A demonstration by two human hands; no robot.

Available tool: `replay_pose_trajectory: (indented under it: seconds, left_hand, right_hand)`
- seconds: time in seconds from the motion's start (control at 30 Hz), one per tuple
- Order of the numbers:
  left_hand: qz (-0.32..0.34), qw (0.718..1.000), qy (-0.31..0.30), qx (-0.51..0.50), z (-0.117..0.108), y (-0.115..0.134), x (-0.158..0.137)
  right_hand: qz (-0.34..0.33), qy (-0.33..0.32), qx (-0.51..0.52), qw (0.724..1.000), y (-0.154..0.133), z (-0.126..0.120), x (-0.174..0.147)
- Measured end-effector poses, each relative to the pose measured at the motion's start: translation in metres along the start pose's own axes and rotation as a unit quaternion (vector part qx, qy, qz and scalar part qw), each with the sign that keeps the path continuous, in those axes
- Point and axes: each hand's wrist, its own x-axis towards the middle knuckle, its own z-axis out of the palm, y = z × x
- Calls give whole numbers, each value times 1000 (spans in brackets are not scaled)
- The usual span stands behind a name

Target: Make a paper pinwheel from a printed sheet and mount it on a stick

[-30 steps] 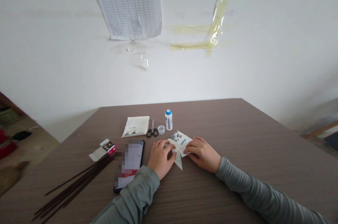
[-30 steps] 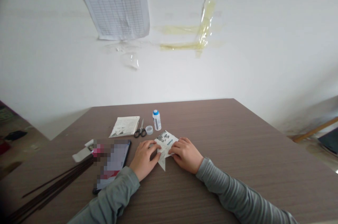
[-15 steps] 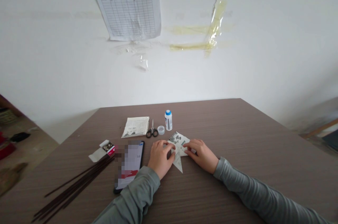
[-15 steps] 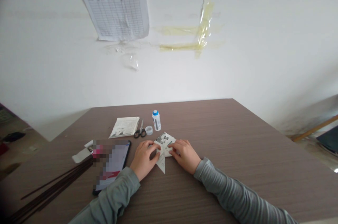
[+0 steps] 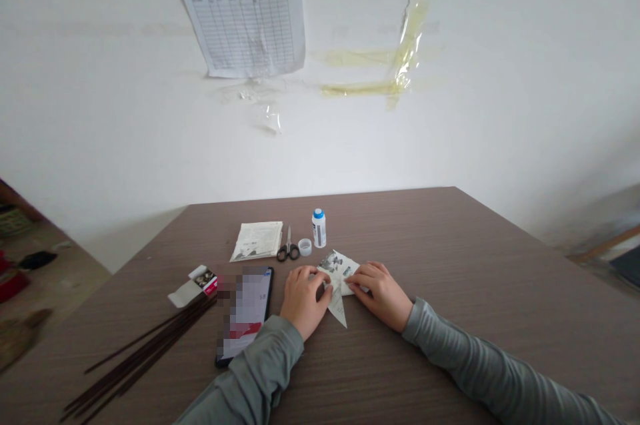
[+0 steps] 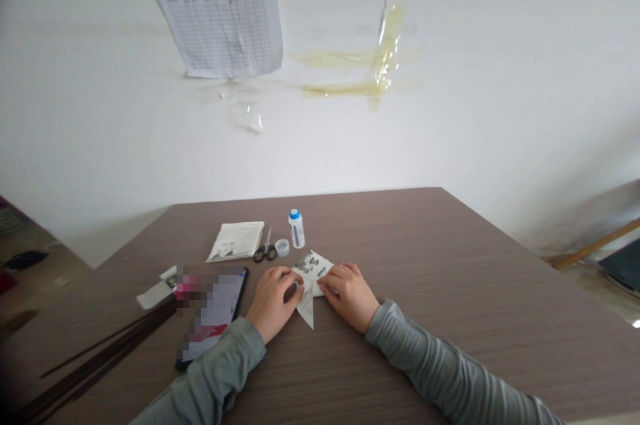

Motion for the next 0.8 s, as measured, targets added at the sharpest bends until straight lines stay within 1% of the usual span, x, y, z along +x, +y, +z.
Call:
replay_pose_trajectory:
  seconds: [0.2, 0.43, 0.63, 0.8]
  left_hand:
    - [2, 1000, 17, 20, 7, -3, 0]
    - [4, 1000, 17, 26, 8, -5, 0]
    - [2, 1000, 8, 17, 9, -7, -1]
    - [12, 1000, 17, 14, 10, -8, -2]
  right_hand:
    - [8, -30, 5, 1000, -8, -2, 1]
    - [21, -59, -13, 998, -16, -8, 4]
    - [27, -58, -13, 998, -17, -9, 4]
    - [35, -57, -25, 997, -14, -8, 2]
